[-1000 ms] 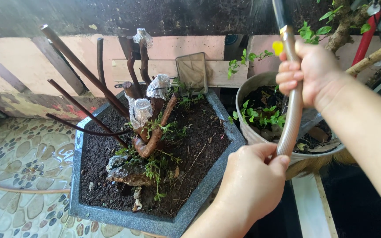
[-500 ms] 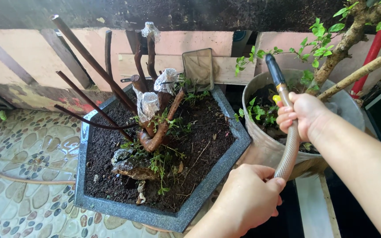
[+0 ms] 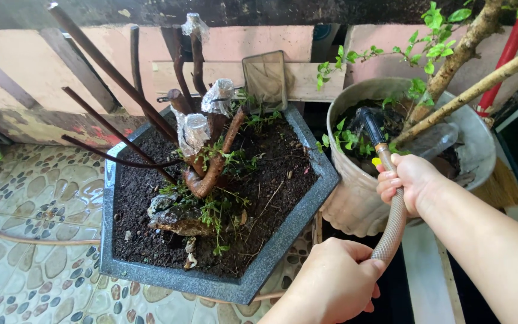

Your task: Watering potted plants and bonsai with a hose on a balcony.

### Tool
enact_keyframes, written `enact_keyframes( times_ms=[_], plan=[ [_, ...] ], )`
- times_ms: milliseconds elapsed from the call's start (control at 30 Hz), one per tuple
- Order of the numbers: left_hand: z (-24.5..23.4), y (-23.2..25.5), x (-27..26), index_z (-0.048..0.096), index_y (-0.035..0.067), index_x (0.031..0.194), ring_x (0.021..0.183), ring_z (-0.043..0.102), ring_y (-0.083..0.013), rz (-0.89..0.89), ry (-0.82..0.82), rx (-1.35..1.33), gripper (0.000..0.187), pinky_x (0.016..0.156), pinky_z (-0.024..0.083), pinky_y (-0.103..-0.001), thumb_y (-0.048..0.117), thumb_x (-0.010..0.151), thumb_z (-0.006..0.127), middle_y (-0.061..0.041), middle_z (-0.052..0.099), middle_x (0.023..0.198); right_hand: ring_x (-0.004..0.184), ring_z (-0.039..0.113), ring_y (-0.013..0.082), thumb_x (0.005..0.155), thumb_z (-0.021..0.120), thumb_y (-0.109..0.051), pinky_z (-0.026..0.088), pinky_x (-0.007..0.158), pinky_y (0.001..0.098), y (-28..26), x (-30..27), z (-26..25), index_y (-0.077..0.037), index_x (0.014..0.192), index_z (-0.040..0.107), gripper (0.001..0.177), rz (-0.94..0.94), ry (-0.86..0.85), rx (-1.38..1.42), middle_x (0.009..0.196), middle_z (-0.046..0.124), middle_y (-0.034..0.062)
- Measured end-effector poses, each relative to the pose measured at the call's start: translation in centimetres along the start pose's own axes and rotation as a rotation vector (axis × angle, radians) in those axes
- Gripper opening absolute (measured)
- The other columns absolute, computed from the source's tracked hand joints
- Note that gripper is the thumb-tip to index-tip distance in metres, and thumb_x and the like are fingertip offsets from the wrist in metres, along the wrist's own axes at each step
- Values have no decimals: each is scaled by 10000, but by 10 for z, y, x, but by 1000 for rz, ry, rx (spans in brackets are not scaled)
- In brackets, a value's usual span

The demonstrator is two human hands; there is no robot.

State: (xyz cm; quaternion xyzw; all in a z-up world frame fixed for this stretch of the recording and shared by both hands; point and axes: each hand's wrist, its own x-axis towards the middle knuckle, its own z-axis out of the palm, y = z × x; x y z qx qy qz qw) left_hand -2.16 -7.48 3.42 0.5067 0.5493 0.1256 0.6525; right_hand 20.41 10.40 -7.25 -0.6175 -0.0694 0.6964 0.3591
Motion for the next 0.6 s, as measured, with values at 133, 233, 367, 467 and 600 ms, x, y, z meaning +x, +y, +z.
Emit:
enact_keyframes(
  times_ms=[133, 233, 367, 467, 600],
  plan=[
    [3, -1, 3, 752, 41, 1046, 578, 653, -114, -23, -36, 4, 276, 571, 540, -299, 275, 974, 625, -35, 701, 723, 434, 262, 26, 1099, 351, -500, 231, 398, 193, 6, 7, -14, -139, 928, 485, 421, 37, 37, 12, 571, 338, -98],
    [6, -4, 6, 752, 44, 1051, 580, 658, -119, -4, -46, 1, 275, 576, 546, -301, 274, 976, 622, -33, 698, 716, 433, 256, 33, 1096, 316, -526, 231, 399, 196, 9, 1, -15, -136, 939, 482, 453, 63, 76, -10, 572, 329, -94],
    [8, -8, 9, 756, 35, 1036, 583, 663, -116, 10, -45, 19, 280, 585, 553, -295, 274, 979, 622, -29, 699, 715, 429, 252, 35, 1101, 286, -525, 227, 392, 198, 12, 14, -24, -134, 947, 478, 462, 94, 89, -30, 575, 332, -90],
    [6, -12, 10, 756, 46, 1037, 587, 652, -112, -1, -62, 2, 270, 587, 545, -302, 278, 979, 631, -28, 696, 715, 424, 251, 33, 1099, 277, -535, 219, 383, 198, 17, 18, -22, -135, 944, 472, 472, 138, 81, -40, 574, 328, -89],
    [0, -12, 5, 755, 66, 1040, 599, 666, -109, -23, -61, 29, 257, 617, 558, -291, 282, 976, 632, -34, 709, 730, 426, 247, 34, 1105, 283, -529, 215, 383, 196, 24, 6, -5, -139, 952, 483, 465, 129, 100, -69, 579, 330, -91]
  ],
)
